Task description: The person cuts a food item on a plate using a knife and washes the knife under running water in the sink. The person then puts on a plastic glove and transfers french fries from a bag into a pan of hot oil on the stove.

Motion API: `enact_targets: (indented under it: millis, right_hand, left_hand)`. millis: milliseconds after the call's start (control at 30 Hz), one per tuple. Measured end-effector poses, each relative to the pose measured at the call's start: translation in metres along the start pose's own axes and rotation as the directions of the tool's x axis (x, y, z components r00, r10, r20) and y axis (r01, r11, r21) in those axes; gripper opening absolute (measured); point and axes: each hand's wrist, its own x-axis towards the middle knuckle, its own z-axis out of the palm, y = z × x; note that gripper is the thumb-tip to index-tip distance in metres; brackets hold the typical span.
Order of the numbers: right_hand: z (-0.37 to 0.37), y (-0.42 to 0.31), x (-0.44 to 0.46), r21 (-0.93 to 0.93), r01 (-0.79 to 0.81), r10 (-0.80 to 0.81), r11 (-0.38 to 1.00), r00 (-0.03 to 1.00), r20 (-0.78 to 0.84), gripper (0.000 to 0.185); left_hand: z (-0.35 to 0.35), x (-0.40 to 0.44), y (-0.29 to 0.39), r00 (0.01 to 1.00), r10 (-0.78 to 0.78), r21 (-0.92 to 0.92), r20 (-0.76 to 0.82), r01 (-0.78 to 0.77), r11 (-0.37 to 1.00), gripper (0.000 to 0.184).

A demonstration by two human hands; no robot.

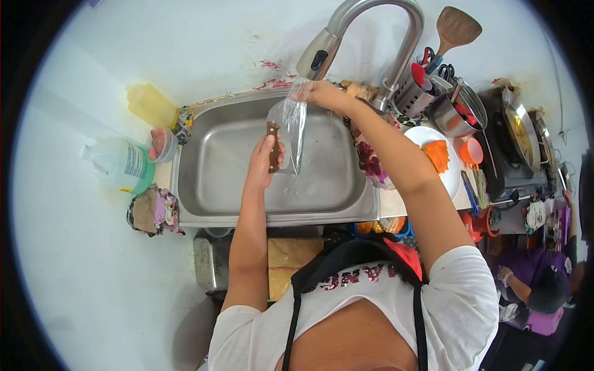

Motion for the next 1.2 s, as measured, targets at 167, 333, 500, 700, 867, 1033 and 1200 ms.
enact_targets:
  millis: [167,333,500,700,867,1033,1200]
  right_hand:
    - [0.001,-0.028,-0.019,-0.100,-0.022,0.025,0.995,0.999,0.031,0.032]
    - [0.010,0.004,-0.009,0.038,0.029,-0.026,0.999,0.997,-0.071,0.036]
    - [0.030,0.004,-0.026,0.307,-0.009,0.056,0.952,0.988,-0.146,0.027]
    - [0.060,0.029,-0.036,0.345,-0.093,0.137,0.934,0.985,-0.106,0.019]
    - [0.071,0.042,-0.047,0.306,-0.111,0.145,0.946,0.986,-0.089,0.018]
    - [0.085,0.065,-0.056,0.255,-0.125,0.137,0.959,0.990,-0.027,0.020]
    - [0.085,0.073,-0.066,0.156,-0.119,0.111,0.981,0.992,0.058,0.021]
  left_hand:
    - [0.010,0.021,-0.017,0.999,0.006,0.181,0.040,-0.013,0.983,0.018]
    - [0.015,0.029,-0.016,0.998,0.051,0.148,-0.034,-0.045,0.988,0.017]
    - [0.014,0.026,-0.021,0.997,0.039,0.094,-0.072,-0.033,0.995,0.018]
    - [0.006,0.027,-0.020,0.989,0.064,0.035,-0.130,-0.060,0.998,0.016]
    - [0.003,0.026,-0.019,0.990,0.090,-0.015,-0.110,-0.093,0.996,0.016]
    - [0.000,0.027,-0.013,0.978,0.072,-0.133,-0.196,-0.100,0.986,0.016]
    - [-0.006,0.029,-0.016,0.973,0.051,-0.128,-0.223,-0.081,0.988,0.016]
